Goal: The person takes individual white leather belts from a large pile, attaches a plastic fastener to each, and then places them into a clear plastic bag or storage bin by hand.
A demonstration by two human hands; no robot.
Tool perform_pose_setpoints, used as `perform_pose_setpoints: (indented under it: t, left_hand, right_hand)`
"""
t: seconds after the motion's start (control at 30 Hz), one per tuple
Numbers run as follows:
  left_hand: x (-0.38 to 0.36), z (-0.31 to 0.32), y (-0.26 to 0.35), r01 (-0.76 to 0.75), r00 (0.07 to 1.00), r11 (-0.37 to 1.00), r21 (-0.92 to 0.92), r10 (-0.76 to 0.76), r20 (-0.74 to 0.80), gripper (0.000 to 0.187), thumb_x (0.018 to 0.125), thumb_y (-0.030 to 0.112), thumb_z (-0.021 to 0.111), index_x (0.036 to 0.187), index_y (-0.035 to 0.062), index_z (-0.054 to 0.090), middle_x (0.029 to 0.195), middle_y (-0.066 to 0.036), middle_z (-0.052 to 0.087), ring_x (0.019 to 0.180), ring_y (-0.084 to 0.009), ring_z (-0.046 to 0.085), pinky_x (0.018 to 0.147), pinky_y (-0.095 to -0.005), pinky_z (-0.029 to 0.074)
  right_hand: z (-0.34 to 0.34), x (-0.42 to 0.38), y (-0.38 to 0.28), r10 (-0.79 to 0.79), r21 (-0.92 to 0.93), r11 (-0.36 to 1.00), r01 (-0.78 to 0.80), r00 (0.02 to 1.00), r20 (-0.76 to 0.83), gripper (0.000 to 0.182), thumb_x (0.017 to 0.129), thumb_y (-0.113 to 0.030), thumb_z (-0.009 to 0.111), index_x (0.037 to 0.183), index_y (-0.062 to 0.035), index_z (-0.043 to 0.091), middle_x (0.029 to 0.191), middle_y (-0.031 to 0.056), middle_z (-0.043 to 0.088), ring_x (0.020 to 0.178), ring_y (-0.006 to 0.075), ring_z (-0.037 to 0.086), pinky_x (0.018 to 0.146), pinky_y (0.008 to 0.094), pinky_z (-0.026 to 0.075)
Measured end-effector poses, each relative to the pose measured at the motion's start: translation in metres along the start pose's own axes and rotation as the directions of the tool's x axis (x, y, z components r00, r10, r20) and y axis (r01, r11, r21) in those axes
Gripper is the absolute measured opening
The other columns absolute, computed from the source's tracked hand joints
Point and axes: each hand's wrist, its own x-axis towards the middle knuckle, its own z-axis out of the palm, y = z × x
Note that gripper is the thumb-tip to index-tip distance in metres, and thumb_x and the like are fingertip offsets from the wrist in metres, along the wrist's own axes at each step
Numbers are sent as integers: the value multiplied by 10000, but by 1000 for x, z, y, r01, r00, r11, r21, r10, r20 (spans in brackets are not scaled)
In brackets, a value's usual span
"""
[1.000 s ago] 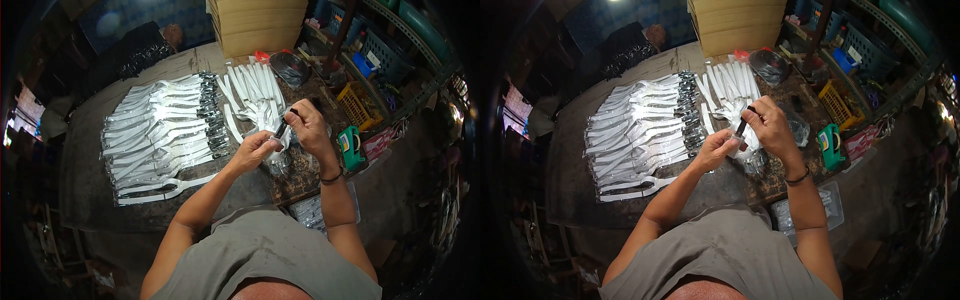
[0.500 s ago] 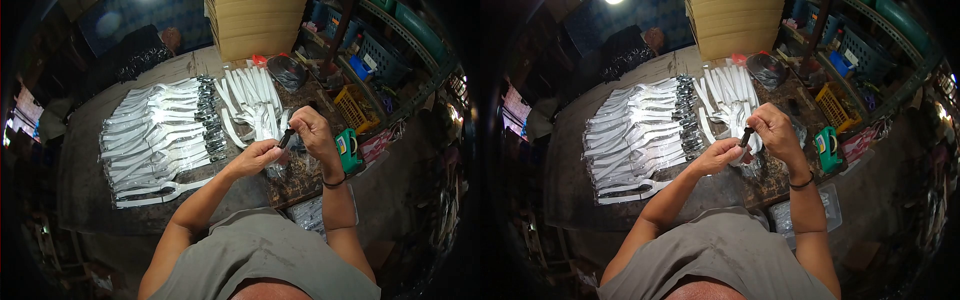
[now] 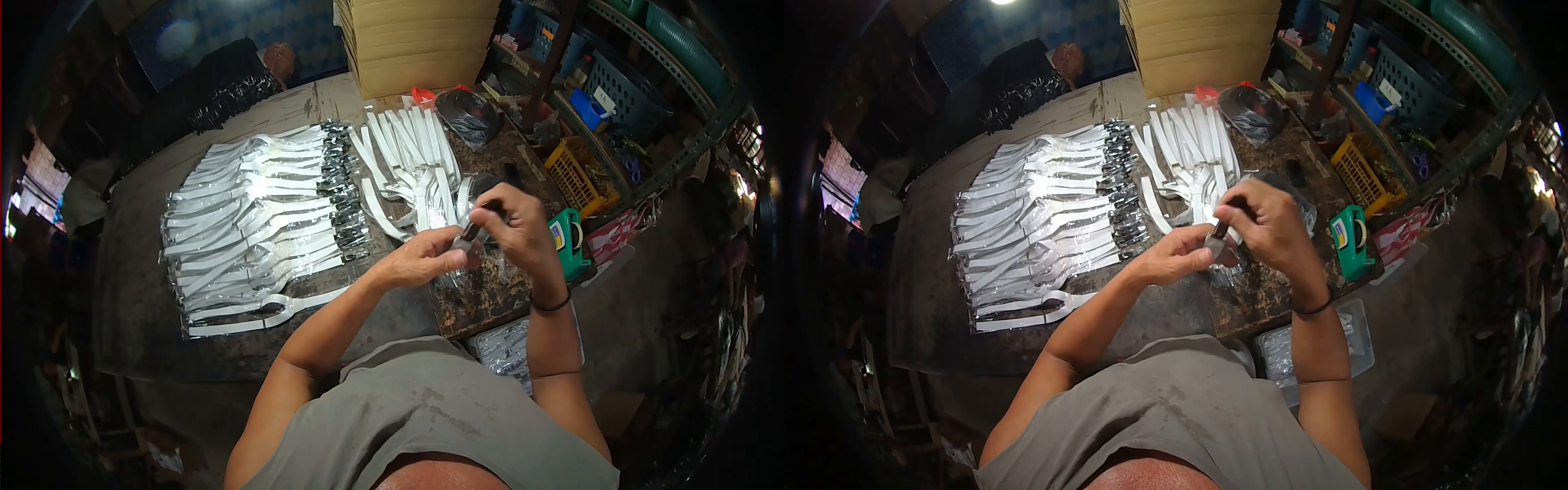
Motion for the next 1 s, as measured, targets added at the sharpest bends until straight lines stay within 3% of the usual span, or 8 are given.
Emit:
perform_pose_setpoints:
  t: [0.2,0.4,0.53,0.6,0.63,0.67,0.87,1.0]
  left_hand:
    - [5,2,23,95,827,912,398,-295,479,657,794,529,681,1172,0,590,1183,-153,595,1138,-247,538,949,-369,427]
    - [0,51,22,183,581,980,83,-176,795,757,752,472,754,1244,-43,498,1175,-145,573,1116,-233,524,956,-340,395]
    - [-4,68,20,329,492,916,-228,40,870,825,737,416,777,1317,-50,422,1228,-176,553,1152,-240,514,999,-344,358]
    - [-12,65,16,442,543,828,-346,60,838,862,734,391,775,1355,-55,378,1253,-194,551,1172,-247,511,1004,-349,358]
    - [-11,66,8,425,546,822,-380,102,832,872,740,357,762,1380,-59,340,1250,-210,561,1168,-261,527,1008,-357,360]
    - [-13,64,5,405,578,825,-394,103,810,872,740,357,762,1380,-59,340,1250,-210,561,1168,-261,527,1008,-357,360]
    - [-27,53,-33,435,648,849,-300,-64,759,706,789,211,688,1374,-32,377,1138,-195,634,1084,-258,593,988,-353,383]
    - [-52,34,-64,427,714,881,-201,-193,673,555,828,150,699,1299,-29,467,1068,-164,668,983,-196,645,898,-312,470]
  right_hand:
    - [-42,-18,-45,-198,20,975,222,904,-378,181,821,6,680,984,-20,606,884,23,604,715,55,519,594,179,401]
    - [-102,-18,-56,-443,-340,895,288,659,-608,307,939,-73,531,1193,97,503,892,94,595,741,113,525,637,214,433]
    - [-161,-16,-35,-286,15,938,346,797,-532,265,964,-63,476,1163,104,528,851,136,629,721,143,553,665,236,478]
    - [-183,-4,-25,-829,-928,223,299,559,-19,285,956,-50,518,1211,76,529,1002,201,636,773,186,592,629,265,519]
    - [-216,-13,-3,-732,-811,478,336,664,-156,285,947,-52,536,1200,79,536,1107,230,625,835,217,638,651,276,555]
    - [-188,-1,-42,-791,-989,-98,110,594,145,263,933,-38,558,1166,84,564,1076,202,641,798,196,638,648,275,549]
    - [-281,27,3,-705,-818,403,410,709,8,279,921,-15,560,1190,52,587,1077,116,645,857,141,600,805,269,496]
    - [-153,67,-77,-357,-266,934,240,551,-755,256,916,-181,595,991,61,628,924,130,602,744,216,539,662,325,450]
